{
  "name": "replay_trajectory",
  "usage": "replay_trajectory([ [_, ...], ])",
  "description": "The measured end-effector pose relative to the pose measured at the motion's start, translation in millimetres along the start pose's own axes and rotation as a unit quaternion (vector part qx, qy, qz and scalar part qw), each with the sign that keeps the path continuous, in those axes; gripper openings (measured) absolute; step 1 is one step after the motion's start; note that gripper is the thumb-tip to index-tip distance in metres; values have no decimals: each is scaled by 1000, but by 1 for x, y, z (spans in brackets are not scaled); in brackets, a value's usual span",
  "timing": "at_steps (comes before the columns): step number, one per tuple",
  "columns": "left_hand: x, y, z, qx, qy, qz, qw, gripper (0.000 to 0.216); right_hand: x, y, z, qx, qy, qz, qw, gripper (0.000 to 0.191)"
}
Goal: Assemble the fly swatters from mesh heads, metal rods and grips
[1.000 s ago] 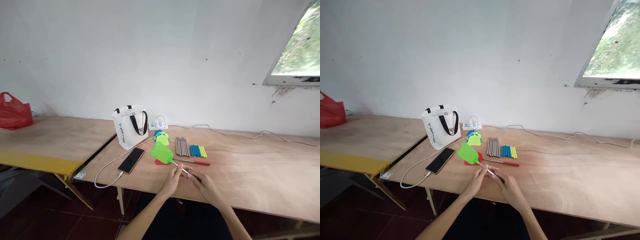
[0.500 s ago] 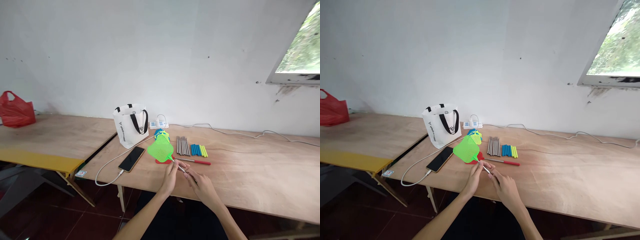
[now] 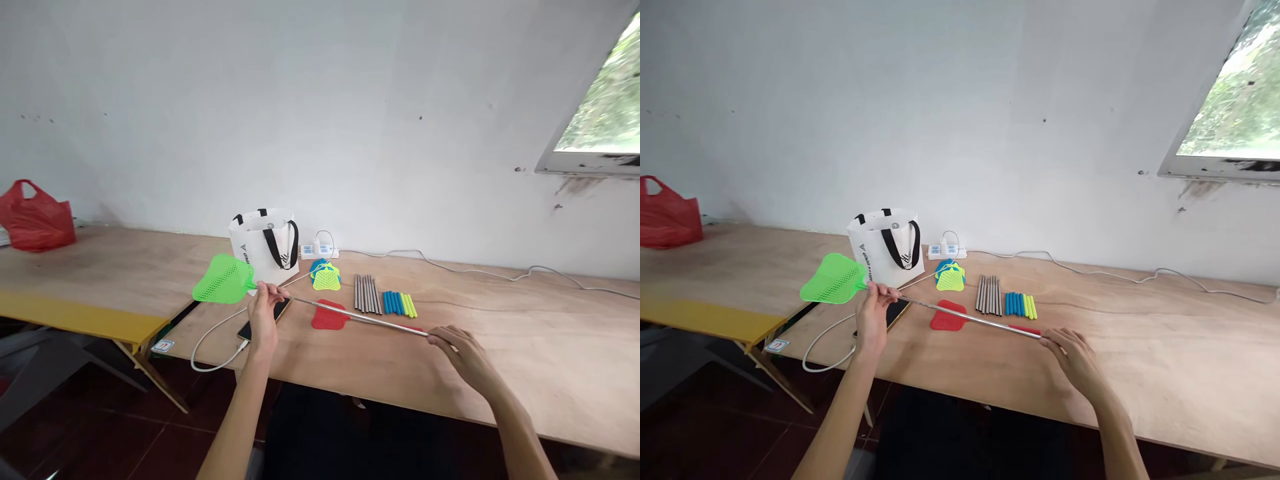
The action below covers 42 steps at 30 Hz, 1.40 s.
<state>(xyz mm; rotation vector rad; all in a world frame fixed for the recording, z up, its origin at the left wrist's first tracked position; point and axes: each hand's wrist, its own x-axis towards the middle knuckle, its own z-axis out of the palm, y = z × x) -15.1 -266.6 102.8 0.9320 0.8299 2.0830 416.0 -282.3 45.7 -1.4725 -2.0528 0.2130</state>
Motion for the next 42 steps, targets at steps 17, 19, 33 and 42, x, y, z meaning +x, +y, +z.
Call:
replay_trajectory([
  [17, 10, 14, -11, -150, 39, -83, 984, 38, -24, 56, -27, -18, 99, 79, 992, 52],
  [19, 10, 17, -11, -200, 12, -101, 974, 35, -25, 55, -27, -19, 100, 87, 991, 50],
  [33, -10, 6, 6, 26, 88, 121, 988, 45, -23, 52, -33, 90, 44, 151, 983, 53],
  [42, -32, -19, 29, 144, 18, 42, 989, 53, -14, 15, -27, 118, -21, 126, 985, 46],
])
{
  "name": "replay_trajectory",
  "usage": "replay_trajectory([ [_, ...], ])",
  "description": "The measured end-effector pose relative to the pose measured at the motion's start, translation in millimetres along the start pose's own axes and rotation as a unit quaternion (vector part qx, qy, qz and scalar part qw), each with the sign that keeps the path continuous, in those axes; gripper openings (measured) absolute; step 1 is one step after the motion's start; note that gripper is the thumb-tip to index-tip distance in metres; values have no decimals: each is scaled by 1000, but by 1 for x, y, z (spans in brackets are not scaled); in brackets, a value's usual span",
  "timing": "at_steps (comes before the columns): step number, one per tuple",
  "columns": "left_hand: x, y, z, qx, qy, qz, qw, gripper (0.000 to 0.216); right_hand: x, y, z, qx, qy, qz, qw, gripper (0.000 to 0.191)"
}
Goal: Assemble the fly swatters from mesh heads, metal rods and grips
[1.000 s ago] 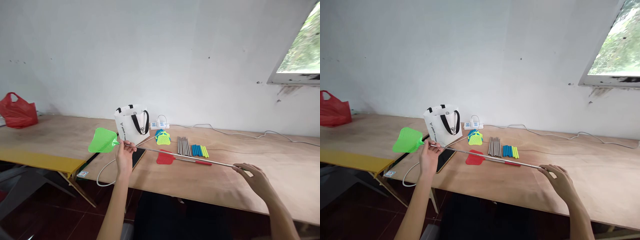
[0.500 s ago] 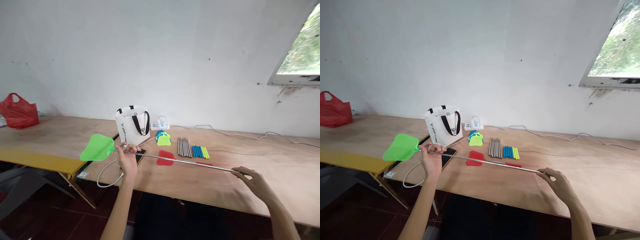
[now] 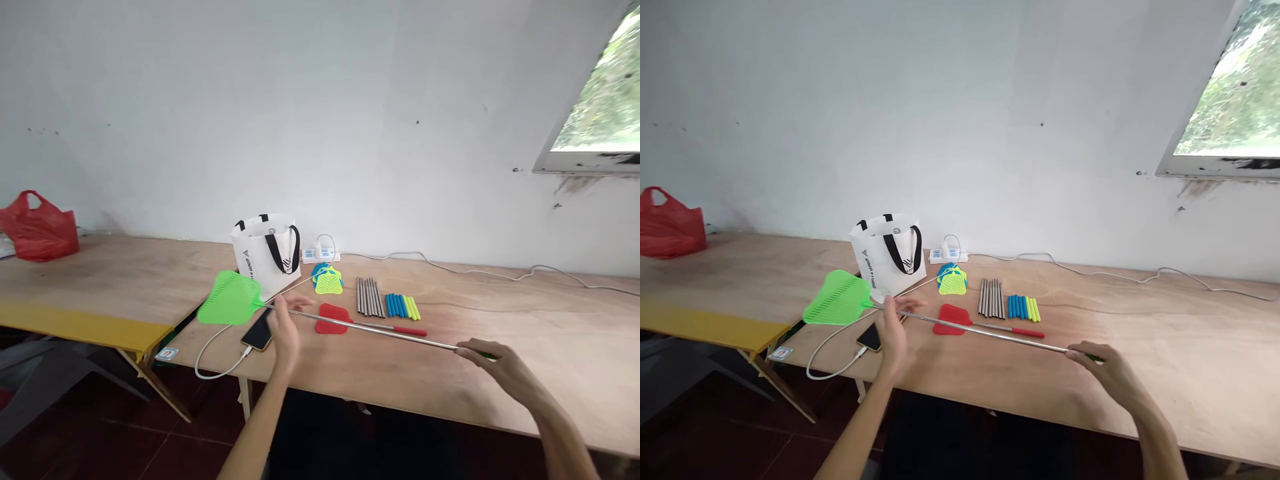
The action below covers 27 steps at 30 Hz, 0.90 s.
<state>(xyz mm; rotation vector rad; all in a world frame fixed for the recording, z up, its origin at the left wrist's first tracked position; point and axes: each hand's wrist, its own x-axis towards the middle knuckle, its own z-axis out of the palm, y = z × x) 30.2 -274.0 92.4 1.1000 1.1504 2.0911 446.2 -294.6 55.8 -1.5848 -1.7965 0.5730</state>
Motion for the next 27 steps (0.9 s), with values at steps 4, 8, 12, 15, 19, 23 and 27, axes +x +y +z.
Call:
replay_trajectory([
  [4, -24, -6, 20, -36, -80, -53, 995, 52, 3, -36, 25, -4, -1, -38, 999, 55],
  [8, -52, 0, 29, -32, -105, -66, 992, 56, -2, -66, 51, -15, 49, -68, 996, 55],
  [12, -89, 0, 45, -42, -234, -107, 965, 61, -13, -106, 88, 53, -22, -155, 986, 50],
  [15, -98, -3, 52, -22, -275, -108, 955, 62, -22, -127, 107, 60, -5, -158, 986, 52],
  [19, -92, 1, 49, -25, -301, -126, 945, 62, -32, -136, 116, 51, 37, -144, 988, 53],
  [23, -96, 8, 46, -49, -367, -173, 912, 60, -40, -143, 123, 83, 66, -143, 984, 51],
  [27, -94, 6, 46, -73, -376, -195, 903, 61, -41, -145, 128, 73, 57, -131, 987, 49],
])
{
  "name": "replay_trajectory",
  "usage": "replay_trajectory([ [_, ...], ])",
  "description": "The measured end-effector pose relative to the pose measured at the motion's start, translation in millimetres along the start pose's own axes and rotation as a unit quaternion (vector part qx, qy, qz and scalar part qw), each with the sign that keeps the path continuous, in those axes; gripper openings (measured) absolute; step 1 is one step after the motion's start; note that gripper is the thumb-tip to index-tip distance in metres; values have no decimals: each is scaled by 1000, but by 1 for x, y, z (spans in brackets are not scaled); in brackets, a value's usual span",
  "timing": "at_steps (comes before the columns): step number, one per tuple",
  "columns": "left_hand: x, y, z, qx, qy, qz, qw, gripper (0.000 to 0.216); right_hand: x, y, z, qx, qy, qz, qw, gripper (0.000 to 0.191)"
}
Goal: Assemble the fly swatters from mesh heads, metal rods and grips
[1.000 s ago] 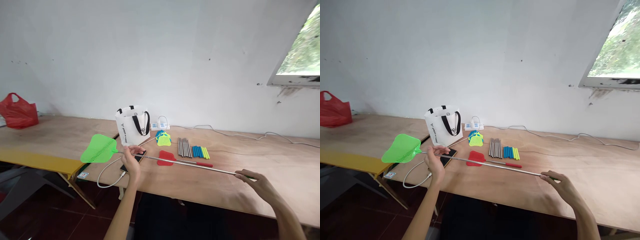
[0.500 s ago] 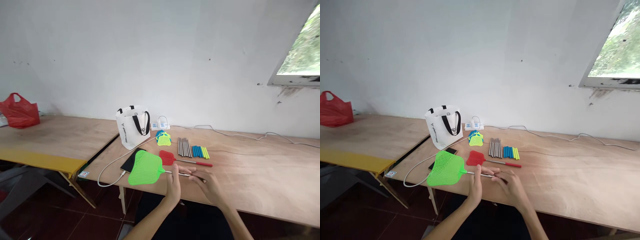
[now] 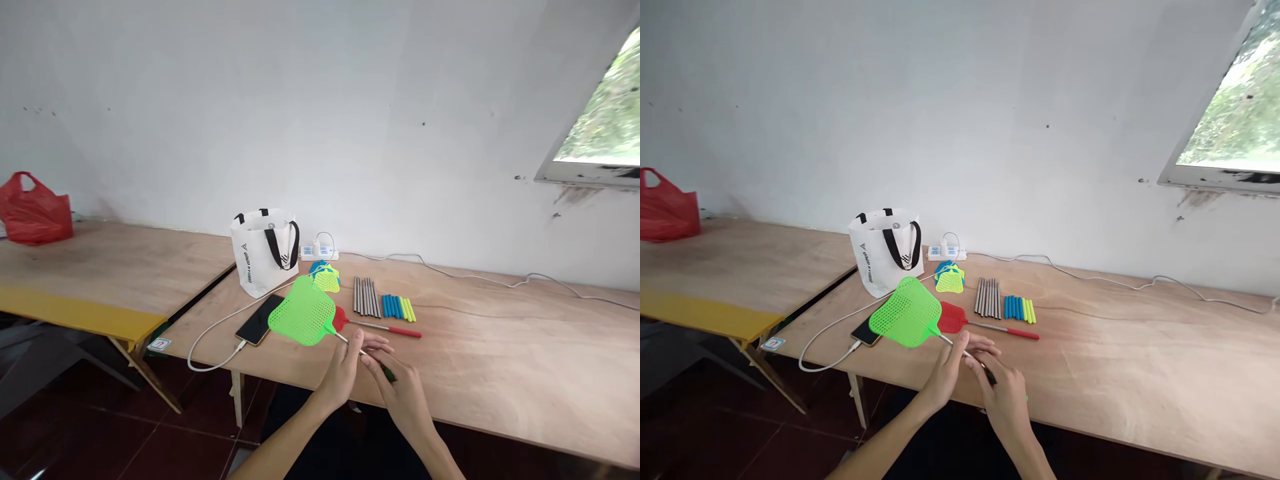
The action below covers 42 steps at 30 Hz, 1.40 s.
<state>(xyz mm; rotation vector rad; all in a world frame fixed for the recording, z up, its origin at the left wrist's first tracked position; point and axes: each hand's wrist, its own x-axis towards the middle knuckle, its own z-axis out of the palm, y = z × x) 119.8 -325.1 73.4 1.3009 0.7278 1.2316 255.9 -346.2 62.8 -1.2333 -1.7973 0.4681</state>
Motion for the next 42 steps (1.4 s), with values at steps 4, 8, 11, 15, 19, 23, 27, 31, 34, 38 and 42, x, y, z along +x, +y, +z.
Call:
replay_trajectory([
  [4, 6, -1, -7, -7, -23, -49, 998, 60, 2, 5, 2, -49, -62, 5, 997, 48],
  [8, 5, -4, -6, -29, -29, -73, 997, 60, 3, 11, 6, -76, -75, 6, 994, 48],
  [11, 5, -8, -2, -37, -13, -54, 998, 57, 3, 14, 7, -67, -60, 25, 996, 47],
  [15, 8, -13, 0, -27, 31, -48, 998, 54, 3, 16, 6, -63, -60, 47, 995, 47],
  [19, 9, -15, 0, -39, 76, -33, 996, 55, 2, 16, 10, -72, -57, 47, 995, 47],
  [23, 11, -13, -4, -73, 90, -21, 993, 55, -2, 11, 15, -94, -68, 21, 993, 45],
  [27, 21, -3, -28, -96, 146, 8, 985, 52, -7, -1, 15, -112, -117, -10, 987, 45],
  [31, 31, 19, -72, -124, 213, 61, 967, 51, -8, -13, 2, -105, -204, -18, 973, 43],
  [34, 31, 39, -104, -168, 272, 125, 939, 50, -3, -10, -22, -90, -254, -13, 963, 48],
  [38, 24, 61, -131, -182, 325, 196, 907, 43, 8, 20, -70, -68, -246, 41, 966, 46],
  [42, 18, 70, -140, -217, 328, 222, 892, 39, 17, 63, -117, -45, -227, 100, 968, 48],
])
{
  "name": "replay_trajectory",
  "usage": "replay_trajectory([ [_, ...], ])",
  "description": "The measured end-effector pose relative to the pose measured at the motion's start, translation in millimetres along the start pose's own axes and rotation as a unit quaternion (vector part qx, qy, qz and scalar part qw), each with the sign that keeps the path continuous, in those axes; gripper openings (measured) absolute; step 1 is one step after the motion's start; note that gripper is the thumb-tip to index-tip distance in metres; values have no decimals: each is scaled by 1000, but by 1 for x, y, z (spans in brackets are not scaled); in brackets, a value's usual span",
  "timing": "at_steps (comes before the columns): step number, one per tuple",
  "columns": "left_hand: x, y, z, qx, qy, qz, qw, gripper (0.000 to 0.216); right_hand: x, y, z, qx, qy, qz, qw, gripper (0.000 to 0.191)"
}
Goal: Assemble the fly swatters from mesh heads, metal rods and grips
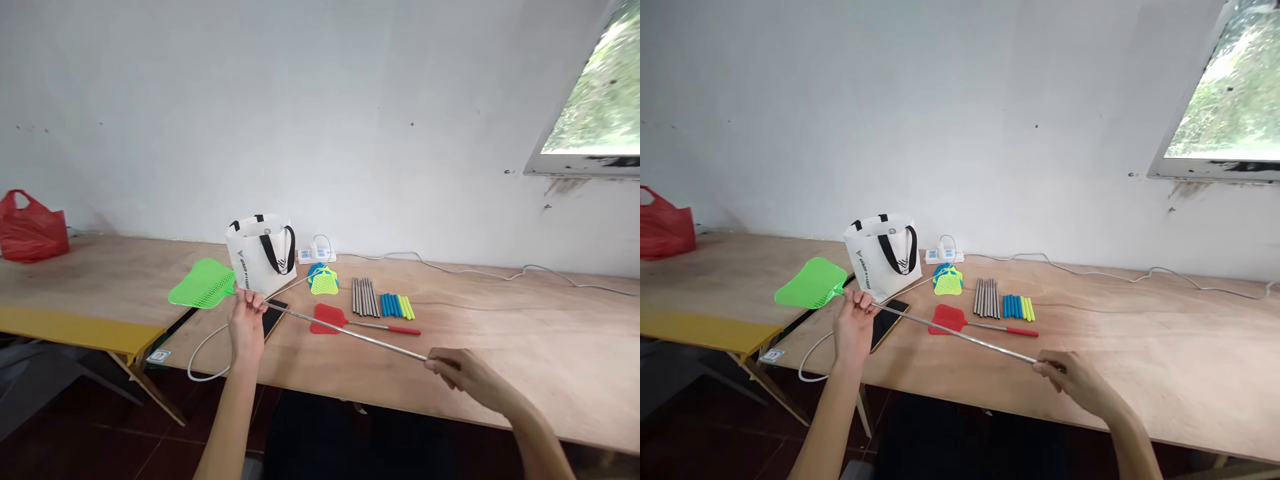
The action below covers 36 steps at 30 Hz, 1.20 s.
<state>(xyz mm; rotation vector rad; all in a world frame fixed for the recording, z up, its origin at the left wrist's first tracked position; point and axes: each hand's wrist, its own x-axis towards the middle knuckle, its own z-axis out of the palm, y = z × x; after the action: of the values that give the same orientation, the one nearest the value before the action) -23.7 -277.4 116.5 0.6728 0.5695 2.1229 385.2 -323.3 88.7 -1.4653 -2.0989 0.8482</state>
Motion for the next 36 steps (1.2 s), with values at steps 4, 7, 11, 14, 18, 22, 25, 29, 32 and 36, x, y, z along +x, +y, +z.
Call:
replay_trajectory([
  [4, -3, -4, 3, 19, -23, -36, 999, 41, -4, 26, -21, 8, 22, 45, 999, 47],
  [7, -9, -12, 9, 22, -28, -34, 999, 42, -5, 31, -24, -7, 50, 60, 997, 47],
  [11, -16, -21, 14, 15, -15, -41, 999, 46, -6, 34, -25, -8, 65, 48, 997, 50],
  [14, -14, -21, 11, 22, -30, -44, 998, 46, -8, 37, -27, 2, 45, 43, 998, 49],
  [18, -9, -19, 7, 88, -34, -29, 995, 43, -8, 30, -22, 2, 26, 32, 999, 50],
  [22, -20, -32, 15, 152, -92, -70, 982, 45, 4, 10, -2, 3, 36, 0, 999, 53],
  [25, -43, -55, 26, 183, -145, -119, 965, 48, 18, -5, 20, -12, 80, -31, 996, 55],
  [29, -88, -89, 37, 225, -258, -206, 917, 56, 29, -24, 55, -54, 131, -32, 989, 54],
  [32, -117, -106, 41, 218, -298, -268, 890, 68, 34, -38, 79, -53, 161, -31, 985, 52],
  [36, -123, -113, 38, 235, -338, -276, 868, 69, 39, -47, 95, -20, 150, -39, 988, 51],
])
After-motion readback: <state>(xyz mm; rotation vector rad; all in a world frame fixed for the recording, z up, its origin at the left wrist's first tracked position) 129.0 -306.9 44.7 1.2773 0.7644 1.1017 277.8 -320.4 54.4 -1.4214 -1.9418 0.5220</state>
